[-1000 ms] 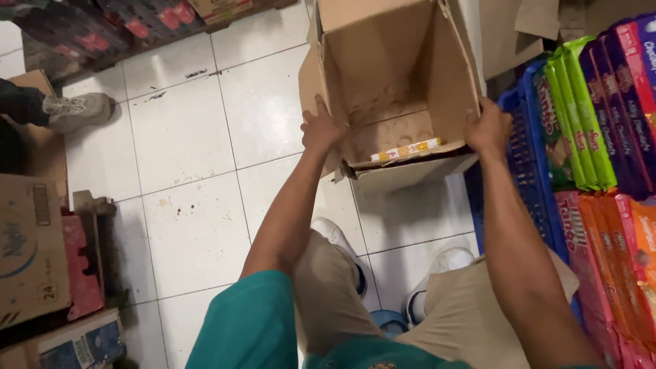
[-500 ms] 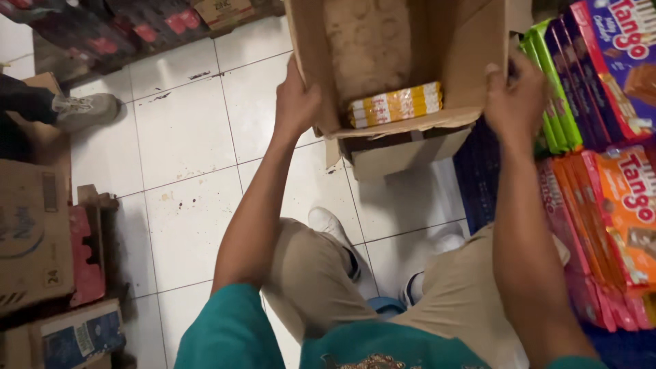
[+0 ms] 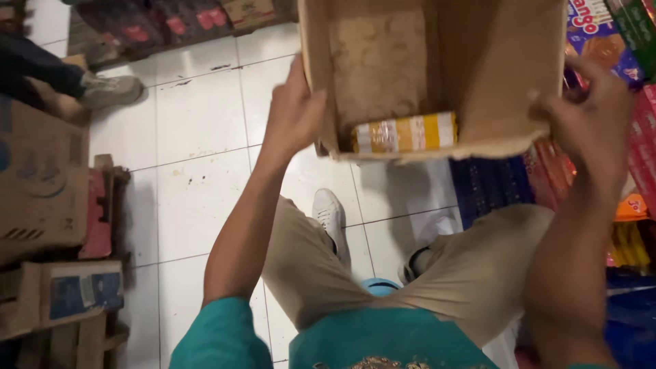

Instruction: The person sits on a stool and transfers packets of Tango snacks from a cardboard box into a blue plastic crate, arranging them by color and type. The person then moves to a second box and transfers larger snack boxes into a cardboard box.

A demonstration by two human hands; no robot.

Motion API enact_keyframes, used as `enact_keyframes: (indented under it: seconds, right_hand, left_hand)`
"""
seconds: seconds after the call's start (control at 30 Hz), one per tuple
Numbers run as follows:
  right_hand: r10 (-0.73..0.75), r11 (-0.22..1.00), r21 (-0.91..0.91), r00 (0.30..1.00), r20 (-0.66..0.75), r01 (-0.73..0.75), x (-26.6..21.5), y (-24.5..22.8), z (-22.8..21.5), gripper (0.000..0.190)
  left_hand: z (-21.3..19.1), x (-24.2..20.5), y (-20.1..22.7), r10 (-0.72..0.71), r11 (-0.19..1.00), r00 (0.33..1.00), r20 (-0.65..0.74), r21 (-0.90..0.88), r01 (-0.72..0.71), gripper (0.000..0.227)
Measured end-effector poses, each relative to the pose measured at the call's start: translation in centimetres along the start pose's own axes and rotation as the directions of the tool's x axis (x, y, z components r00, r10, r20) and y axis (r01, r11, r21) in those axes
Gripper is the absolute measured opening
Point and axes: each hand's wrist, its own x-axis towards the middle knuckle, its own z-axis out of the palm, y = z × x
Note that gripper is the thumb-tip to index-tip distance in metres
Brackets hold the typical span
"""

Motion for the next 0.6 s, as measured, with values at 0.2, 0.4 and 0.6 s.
enact_keyframes:
  seconds: [0.2,0.4,0.6]
  right_hand:
    - [0.233,0.972,-0.072,0.953,0.194,-0.223,-7.7,-1.4,-2.0,0.077]
    - [0.342,0.94,-0.111,0.893,0.291,-0.323,-14.1,1.8,-0.6,0.072]
    - [0.4,0.914,-0.211,0.858,0.322,-0.347,-14.4,6.3,4.4,0.073]
  left_hand:
    - [-1.9,-10.0,1.2,-0.233,0.972,0.957,0.172,0.085,0.221,0.081]
    - [0.7,-14.3,-3.8,-0.345,0.938,0.905,0.251,0.14,0.318,0.076]
    - [8.9,-12.6,-14.1,-0.232,0.971,0.945,0.229,0.115,0.211,0.074]
